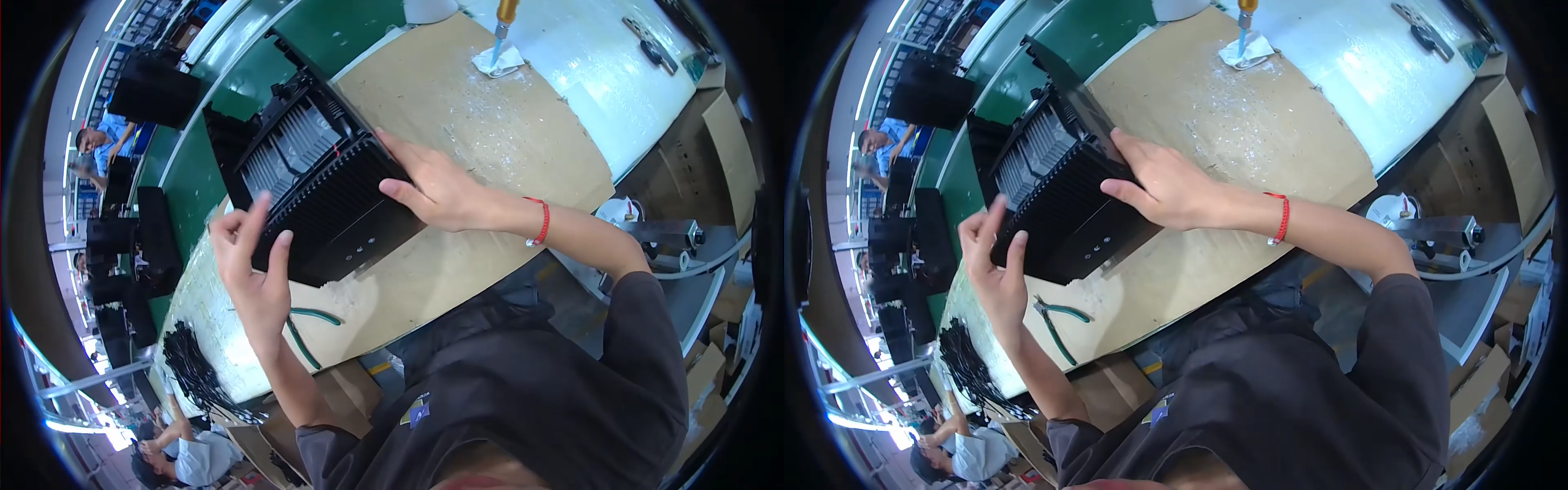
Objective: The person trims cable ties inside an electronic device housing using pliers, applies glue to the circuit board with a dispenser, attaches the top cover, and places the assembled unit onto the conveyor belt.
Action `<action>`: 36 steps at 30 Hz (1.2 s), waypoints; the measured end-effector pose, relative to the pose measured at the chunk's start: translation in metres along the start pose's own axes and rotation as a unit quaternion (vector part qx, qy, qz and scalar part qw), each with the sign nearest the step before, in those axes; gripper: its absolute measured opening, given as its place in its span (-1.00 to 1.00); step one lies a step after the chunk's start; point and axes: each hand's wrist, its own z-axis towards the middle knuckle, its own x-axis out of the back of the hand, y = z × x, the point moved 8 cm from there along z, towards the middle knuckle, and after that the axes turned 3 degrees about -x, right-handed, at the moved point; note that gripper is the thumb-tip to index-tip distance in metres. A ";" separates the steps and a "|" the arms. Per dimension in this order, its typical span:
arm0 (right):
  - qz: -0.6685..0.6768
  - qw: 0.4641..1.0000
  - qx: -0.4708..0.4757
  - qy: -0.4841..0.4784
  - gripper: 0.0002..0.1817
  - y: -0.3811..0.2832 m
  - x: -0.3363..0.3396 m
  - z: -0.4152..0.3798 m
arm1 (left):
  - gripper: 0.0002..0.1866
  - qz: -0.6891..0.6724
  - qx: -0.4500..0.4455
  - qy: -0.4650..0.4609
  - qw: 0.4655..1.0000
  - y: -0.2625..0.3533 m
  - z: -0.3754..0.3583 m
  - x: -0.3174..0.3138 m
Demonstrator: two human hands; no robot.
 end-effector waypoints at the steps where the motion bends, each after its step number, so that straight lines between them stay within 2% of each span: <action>1: -0.003 1.000 -0.005 0.002 -0.26 0.001 0.000 0.000 | -0.31 -0.021 0.021 0.025 0.999 -0.008 -0.010 0.002; 2: -0.007 1.000 -0.008 0.004 -0.27 0.002 0.000 0.000 | -0.12 -0.129 0.026 0.084 0.988 -0.019 -0.022 0.002; 3: -0.022 0.997 0.026 0.064 -0.26 -0.003 0.004 -0.001 | -0.08 -0.149 0.081 0.115 0.979 -0.029 -0.035 0.000; 4: -0.027 0.997 0.037 0.062 -0.26 -0.003 0.005 0.001 | -0.04 -0.171 0.132 0.144 0.966 -0.039 -0.048 -0.004; 5: -0.024 0.998 0.035 0.049 -0.29 -0.002 0.005 0.002 | -0.22 -0.196 0.160 0.186 0.949 -0.061 -0.065 -0.011; 7: -0.022 0.999 0.037 0.030 -0.31 0.001 0.001 0.001 | -0.43 -0.323 0.303 0.162 0.882 -0.102 -0.093 -0.052; 8: -0.049 0.997 0.058 0.033 -0.41 0.000 0.002 0.005 | -0.56 -0.305 0.263 0.227 0.887 -0.087 -0.085 -0.048; 9: -0.077 0.993 0.080 0.033 -0.50 -0.003 0.003 0.010 | -0.54 -0.272 0.280 0.210 0.897 -0.086 -0.084 -0.046; 10: -0.081 0.993 0.087 0.019 -0.50 -0.008 0.004 0.014 | -0.55 -0.271 0.274 0.206 0.900 -0.089 -0.084 -0.047; 12: -0.092 0.993 0.069 -0.020 -0.58 -0.018 0.005 0.013 | -0.54 -0.210 0.323 0.165 0.908 -0.085 -0.088 -0.040; 13: -0.106 0.983 0.147 0.040 -0.54 -0.046 0.013 0.004 | -0.54 -0.215 0.316 0.184 0.906 -0.078 -0.092 -0.028; 14: -0.116 0.978 0.166 0.042 -0.54 -0.068 0.018 0.002 | -0.53 -0.211 0.248 0.207 0.923 -0.063 -0.088 -0.012; 16: -0.241 0.958 0.150 0.044 -0.56 -0.099 0.032 -0.008 | -0.51 -0.183 0.106 0.247 0.946 -0.047 -0.081 0.021; 17: -0.296 0.949 0.110 0.022 -0.54 -0.125 0.040 -0.007 | -0.45 -0.199 0.202 0.197 0.939 -0.029 -0.077 0.045; 18: -0.322 0.933 0.157 0.030 -0.52 -0.154 0.049 -0.003 | -0.36 -0.106 0.255 0.166 0.947 -0.027 -0.073 0.071; 19: -0.345 0.915 0.205 0.038 -0.49 -0.181 0.057 0.001 | -0.22 -0.056 0.215 0.190 0.956 -0.015 -0.063 0.100; 20: -0.346 0.911 0.218 0.042 -0.49 -0.210 0.070 0.007 | -0.14 -0.114 0.220 0.155 0.956 -0.027 -0.048 0.113; 21: -0.318 0.930 0.181 0.046 -0.49 -0.234 0.081 0.020 | -0.05 -0.171 0.228 0.120 0.951 -0.038 -0.033 0.126; 22: -0.324 0.938 0.122 -0.010 -0.48 -0.243 0.091 0.046 | -0.05 -0.192 0.268 0.032 0.943 -0.047 -0.016 0.135; 23: -0.334 0.938 0.063 -0.063 -0.47 -0.251 0.101 0.070 | -0.24 -0.231 0.244 -0.024 0.941 -0.021 0.003 0.141; 24: -0.255 0.964 0.007 -0.078 -0.37 -0.254 0.104 0.079 | -0.15 -0.143 0.221 0.011 0.965 0.000 0.016 0.159; 25: -0.218 0.972 -0.042 -0.083 -0.37 -0.248 0.106 0.088 | -0.06 -0.183 0.222 -0.034 0.957 -0.035 0.040 0.158; 26: -0.184 0.976 -0.083 -0.088 -0.38 -0.247 0.107 0.098 | -0.37 -0.202 0.283 -0.052 0.936 -0.026 0.050 0.152; 27: -0.145 0.979 -0.118 -0.082 -0.36 -0.241 0.107 0.109 | -0.56 -0.219 0.343 -0.067 0.911 -0.015 0.058 0.147; 28: -0.141 0.978 -0.112 -0.103 -0.37 -0.235 0.110 0.126 | -0.52 -0.236 0.356 -0.080 0.901 -0.023 0.066 0.143; 29: -0.136 0.977 -0.107 -0.125 -0.37 -0.229 0.113 0.144 | -0.50 -0.191 0.363 -0.106 0.906 -0.031 0.071 0.142; 30: -0.200 0.974 -0.095 -0.051 -0.38 -0.220 0.116 0.157 | -0.49 -0.188 0.369 -0.074 0.907 -0.024 0.071 0.146; 31: -0.310 0.948 0.062 0.042 -0.39 -0.231 0.119 0.166 | -0.34 -0.181 0.323 -0.067 0.926 -0.044 0.082 0.145; 32: -0.407 0.878 0.213 0.138 -0.40 -0.248 0.123 0.168 | -0.02 -0.173 0.276 -0.061 0.944 -0.063 0.093 0.143; 33: -0.237 0.964 0.119 0.034 -0.50 -0.257 0.106 0.133 | -0.02 -0.161 0.281 -0.062 0.944 -0.067 0.100 0.142; 34: -0.232 0.917 0.326 0.000 -0.51 -0.271 0.102 0.140 | -0.02 -0.151 0.289 -0.060 0.944 -0.069 0.108 0.145; 36: -0.366 0.821 0.432 0.075 -0.49 -0.264 0.091 0.120 | -0.05 -0.140 0.300 -0.046 0.943 -0.065 0.114 0.146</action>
